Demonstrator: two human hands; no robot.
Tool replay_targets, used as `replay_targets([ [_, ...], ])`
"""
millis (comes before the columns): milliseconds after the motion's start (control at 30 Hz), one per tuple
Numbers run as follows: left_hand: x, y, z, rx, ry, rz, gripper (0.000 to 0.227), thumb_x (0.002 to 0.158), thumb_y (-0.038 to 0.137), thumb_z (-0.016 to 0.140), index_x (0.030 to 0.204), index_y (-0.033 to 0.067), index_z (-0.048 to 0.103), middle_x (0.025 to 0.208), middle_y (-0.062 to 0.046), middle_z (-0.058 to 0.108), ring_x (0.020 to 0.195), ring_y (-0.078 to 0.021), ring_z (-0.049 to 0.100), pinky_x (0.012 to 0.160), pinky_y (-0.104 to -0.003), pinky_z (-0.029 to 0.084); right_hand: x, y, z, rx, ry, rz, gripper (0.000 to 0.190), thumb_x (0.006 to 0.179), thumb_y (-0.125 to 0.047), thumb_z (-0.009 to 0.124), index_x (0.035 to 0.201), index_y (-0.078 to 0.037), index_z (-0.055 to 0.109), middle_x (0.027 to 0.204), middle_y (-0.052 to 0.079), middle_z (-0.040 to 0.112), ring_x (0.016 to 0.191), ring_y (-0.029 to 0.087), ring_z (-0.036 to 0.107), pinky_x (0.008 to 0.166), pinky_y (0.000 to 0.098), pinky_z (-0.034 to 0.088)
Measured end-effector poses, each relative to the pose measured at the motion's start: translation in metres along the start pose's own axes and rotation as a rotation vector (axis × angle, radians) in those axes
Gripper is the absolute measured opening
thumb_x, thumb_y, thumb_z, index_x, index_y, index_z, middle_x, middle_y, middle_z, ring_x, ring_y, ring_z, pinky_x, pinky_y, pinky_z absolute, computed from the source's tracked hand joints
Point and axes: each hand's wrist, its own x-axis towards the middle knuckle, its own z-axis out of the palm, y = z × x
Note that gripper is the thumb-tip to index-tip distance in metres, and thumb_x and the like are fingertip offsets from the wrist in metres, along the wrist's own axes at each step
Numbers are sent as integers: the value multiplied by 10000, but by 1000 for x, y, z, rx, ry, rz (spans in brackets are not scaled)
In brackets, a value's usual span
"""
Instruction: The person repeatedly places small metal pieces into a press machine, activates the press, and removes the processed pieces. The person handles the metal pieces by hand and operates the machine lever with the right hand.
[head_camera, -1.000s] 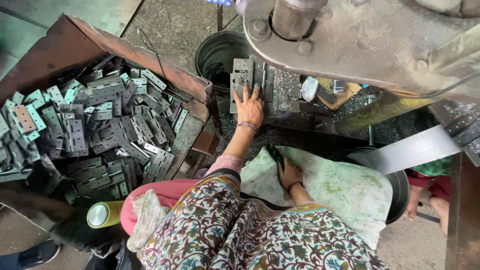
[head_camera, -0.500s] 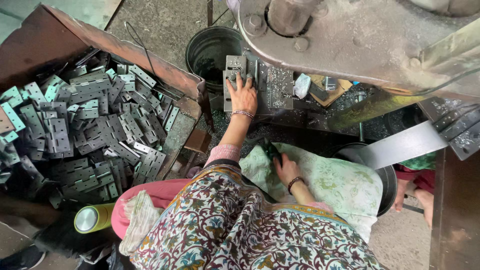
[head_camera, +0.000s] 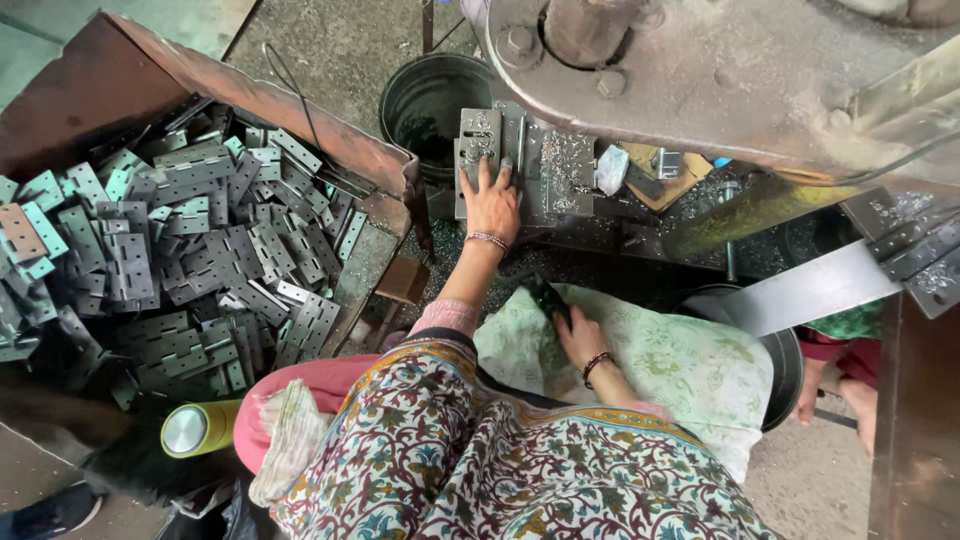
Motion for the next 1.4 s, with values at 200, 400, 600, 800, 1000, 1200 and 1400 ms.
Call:
replay_targets([
  [200, 29, 2, 1, 25, -42, -45, 334, 1013, 266, 487, 1120, 113, 764, 1520, -32, 500, 1515, -379, 263, 1176, -736, 160, 4, -1, -9, -67, -19, 20, 496, 999, -526, 497, 1266, -115, 579, 954, 310, 714, 921, 517, 678, 793, 595, 543],
  [400, 29, -1, 1, 62, -37, -18, 327, 963, 249, 512, 1137, 122, 759, 1531, -24, 490, 1512, -374, 258, 1171, -737, 171, 10, 20, 41, -91, -54, 17, 504, 1009, -500, 410, 1378, -172, 508, 1013, 302, 708, 930, 514, 668, 847, 607, 514],
  [600, 35, -1, 0, 71, -94, -37, 327, 1001, 274, 501, 1129, 117, 758, 1557, -27, 464, 1516, -373, 253, 1167, -733, 180, 10, 25, 48, -64, -98, 50, 470, 1024, -496, 400, 1358, -185, 515, 1067, 270, 717, 984, 505, 659, 866, 605, 506],
  [800, 31, -3, -13, 39, -119, -46, 331, 998, 307, 516, 1131, 120, 754, 1546, -23, 473, 1510, -370, 265, 1160, -726, 184, 3, -1, 8, -3, -85, 61, 477, 1006, -508, 455, 1253, -111, 551, 997, 301, 711, 949, 511, 674, 842, 599, 525],
  [1000, -18, 4, -15, 85, -70, 22, 292, 966, 286, 545, 1070, 125, 766, 1516, -45, 524, 1479, -352, 315, 1193, -676, 169, 5, -19, -31, -51, -76, 34, 493, 994, -518, 497, 1173, -72, 608, 950, 306, 720, 929, 507, 687, 834, 590, 542],
  [1200, -80, 7, -21, 97, -21, 132, 277, 973, 265, 538, 1028, 110, 761, 1474, -63, 574, 1491, -331, 342, 1224, -649, 174, 1, -36, -43, -62, -79, 44, 501, 987, -514, 505, 1192, -66, 597, 957, 313, 715, 935, 519, 679, 847, 600, 529],
  [1400, -77, 4, -17, 160, 120, 213, 269, 945, 206, 527, 1003, 92, 764, 1407, -96, 611, 1415, -341, 407, 1204, -639, 203, -3, -33, -42, -65, -97, 36, 515, 991, -513, 512, 1200, -48, 580, 949, 320, 715, 937, 511, 685, 852, 593, 538],
])
